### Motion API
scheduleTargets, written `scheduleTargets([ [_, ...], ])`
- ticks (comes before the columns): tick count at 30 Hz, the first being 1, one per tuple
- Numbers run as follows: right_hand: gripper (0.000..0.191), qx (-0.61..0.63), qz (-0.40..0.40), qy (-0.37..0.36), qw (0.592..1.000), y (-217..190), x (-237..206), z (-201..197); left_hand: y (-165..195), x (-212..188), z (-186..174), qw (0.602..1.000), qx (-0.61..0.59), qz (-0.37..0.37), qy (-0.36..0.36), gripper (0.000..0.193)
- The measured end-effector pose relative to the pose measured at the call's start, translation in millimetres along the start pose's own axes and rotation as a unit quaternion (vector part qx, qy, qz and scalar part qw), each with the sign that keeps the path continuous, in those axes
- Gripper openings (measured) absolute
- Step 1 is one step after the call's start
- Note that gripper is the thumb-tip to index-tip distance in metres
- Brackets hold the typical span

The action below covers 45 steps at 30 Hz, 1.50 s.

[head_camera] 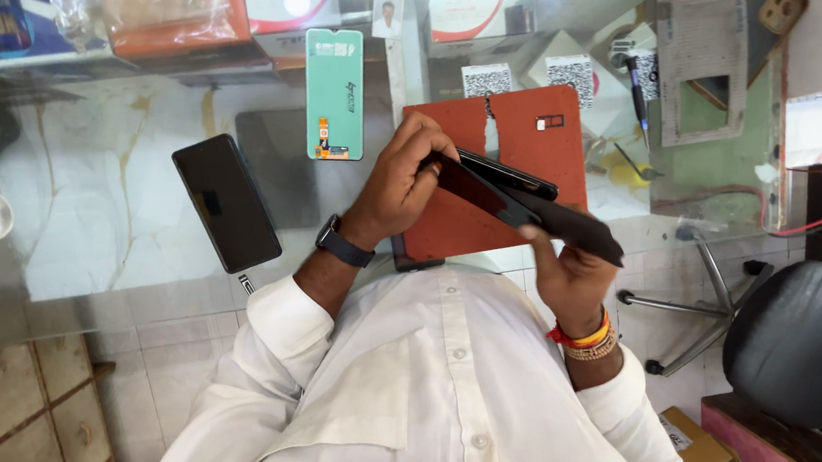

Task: The person removes the back cover of a smartphone using a prying tool and adhesive removal. They then detach internal components and place the back cover on the work surface.

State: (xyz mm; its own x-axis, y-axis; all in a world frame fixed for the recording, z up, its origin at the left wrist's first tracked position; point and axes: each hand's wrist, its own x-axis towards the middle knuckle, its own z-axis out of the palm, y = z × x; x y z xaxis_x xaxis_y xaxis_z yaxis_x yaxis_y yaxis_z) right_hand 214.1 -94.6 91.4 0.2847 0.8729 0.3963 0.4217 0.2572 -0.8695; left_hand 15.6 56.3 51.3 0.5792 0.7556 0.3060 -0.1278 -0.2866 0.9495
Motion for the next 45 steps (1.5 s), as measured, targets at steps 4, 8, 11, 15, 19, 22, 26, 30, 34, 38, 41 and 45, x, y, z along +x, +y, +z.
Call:
scheduleTargets([
  [4, 0.018, -0.171, -0.128, -0.082, 0.973, -23.2, 14.7, -8.0, -8.4, -1.7, 7.7, 0.999, -0.035, 0.013, 0.015, 0.029],
  [8, 0.024, -0.194, -0.21, -0.111, 0.952, -37.8, 18.7, -0.9, -17.5, -8.3, 12.3, 0.997, -0.066, 0.002, 0.031, 0.026],
  [11, 0.024, -0.191, -0.216, -0.115, 0.951, -40.4, 17.8, 1.7, -19.9, -10.0, 13.1, 0.995, -0.097, 0.002, 0.035, 0.026],
  [15, 0.023, -0.201, -0.235, -0.132, 0.942, -39.4, 15.0, 1.5, -18.6, -9.8, 13.6, 0.995, -0.089, 0.0, 0.035, 0.026],
  [19, 0.026, -0.21, -0.242, -0.141, 0.937, -36.8, 13.0, 0.1, -16.4, -7.4, 14.6, 0.994, -0.102, -0.019, 0.034, 0.028],
  [22, 0.026, -0.199, -0.239, -0.137, 0.941, -33.7, 11.2, 0.7, -15.2, -6.7, 14.7, 0.993, -0.114, -0.017, 0.036, 0.029],
  [26, 0.024, -0.178, -0.184, -0.133, 0.958, -29.7, 7.4, 3.1, -14.1, -6.1, 14.0, 0.993, -0.111, -0.017, 0.04, 0.028],
  [30, 0.027, -0.18, -0.122, -0.172, 0.961, -29.0, 8.1, 1.7, -14.3, -6.2, 12.8, 0.992, -0.116, -0.022, 0.042, 0.028],
  [34, 0.029, -0.15, -0.153, -0.165, 0.963, -31.0, 14.7, 2.6, -16.9, -5.8, 13.0, 0.989, -0.141, -0.016, 0.05, 0.03],
  [38, 0.034, -0.159, -0.189, -0.166, 0.955, -35.4, 18.3, 5.2, -17.7, -6.3, 13.5, 0.973, -0.227, -0.026, 0.042, 0.03],
  [41, 0.036, -0.144, -0.192, -0.176, 0.955, -36.2, 21.4, 3.8, -15.9, -8.1, 14.1, 0.978, -0.202, 0.004, 0.04, 0.03],
  [45, 0.032, -0.141, -0.177, -0.17, 0.959, -34.2, 28.5, -6.3, -5.5, -12.2, 6.1, 0.998, -0.052, 0.043, -0.002, 0.026],
])
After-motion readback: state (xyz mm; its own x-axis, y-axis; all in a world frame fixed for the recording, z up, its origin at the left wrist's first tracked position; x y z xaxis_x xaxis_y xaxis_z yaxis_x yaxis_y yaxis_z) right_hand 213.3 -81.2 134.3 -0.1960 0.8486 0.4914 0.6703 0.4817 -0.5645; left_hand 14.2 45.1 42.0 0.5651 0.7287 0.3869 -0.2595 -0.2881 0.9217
